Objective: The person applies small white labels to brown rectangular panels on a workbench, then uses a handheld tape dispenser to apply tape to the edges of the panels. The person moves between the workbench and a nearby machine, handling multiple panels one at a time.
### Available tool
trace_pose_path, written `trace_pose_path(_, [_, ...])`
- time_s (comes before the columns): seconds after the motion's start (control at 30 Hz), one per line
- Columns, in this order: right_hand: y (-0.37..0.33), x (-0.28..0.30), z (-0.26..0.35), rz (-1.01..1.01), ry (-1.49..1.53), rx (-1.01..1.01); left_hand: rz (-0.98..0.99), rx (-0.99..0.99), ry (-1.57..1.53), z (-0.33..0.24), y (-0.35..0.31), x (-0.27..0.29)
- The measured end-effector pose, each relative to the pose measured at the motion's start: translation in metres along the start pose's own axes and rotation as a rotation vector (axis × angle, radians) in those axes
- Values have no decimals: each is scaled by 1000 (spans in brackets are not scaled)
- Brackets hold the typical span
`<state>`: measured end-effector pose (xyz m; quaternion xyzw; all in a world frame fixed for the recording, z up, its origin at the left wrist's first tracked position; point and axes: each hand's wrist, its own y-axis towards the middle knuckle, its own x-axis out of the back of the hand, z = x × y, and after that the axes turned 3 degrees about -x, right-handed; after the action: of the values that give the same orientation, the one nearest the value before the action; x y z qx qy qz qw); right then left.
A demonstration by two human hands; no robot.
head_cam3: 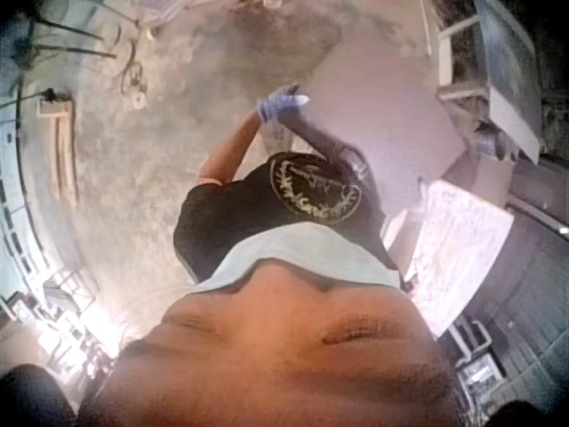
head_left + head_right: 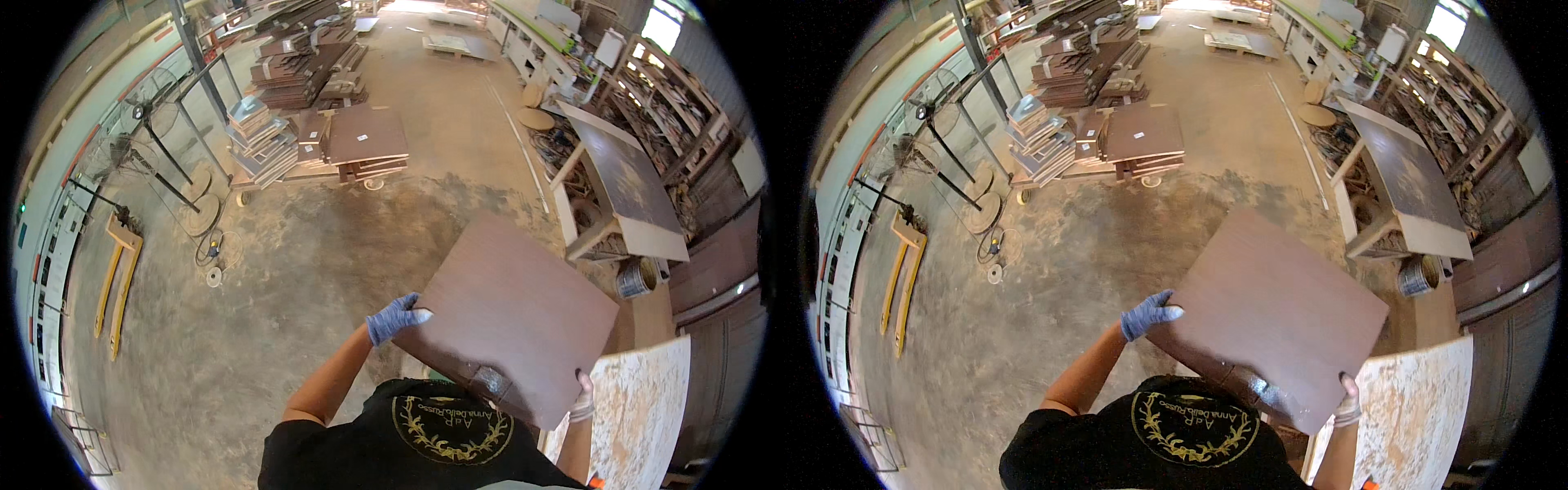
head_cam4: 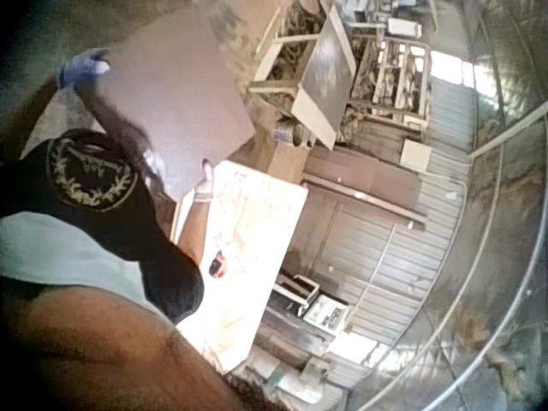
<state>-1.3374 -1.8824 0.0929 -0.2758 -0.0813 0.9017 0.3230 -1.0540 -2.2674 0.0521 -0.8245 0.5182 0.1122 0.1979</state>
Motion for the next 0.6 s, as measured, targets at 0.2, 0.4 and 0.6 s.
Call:
trace_pose_path(0.2, [214, -102, 33, 95, 165, -226, -401, 65, -507, -13, 109, 137])
trace_pose_path(0.4, [437, -193, 30, 213, -64, -313, -688, -236, -970, -9, 146, 252])
trace_pose_path(0.6, [647, -268, -33, 169, -114, -561, -1477, 137, -862, 145, 61, 285])
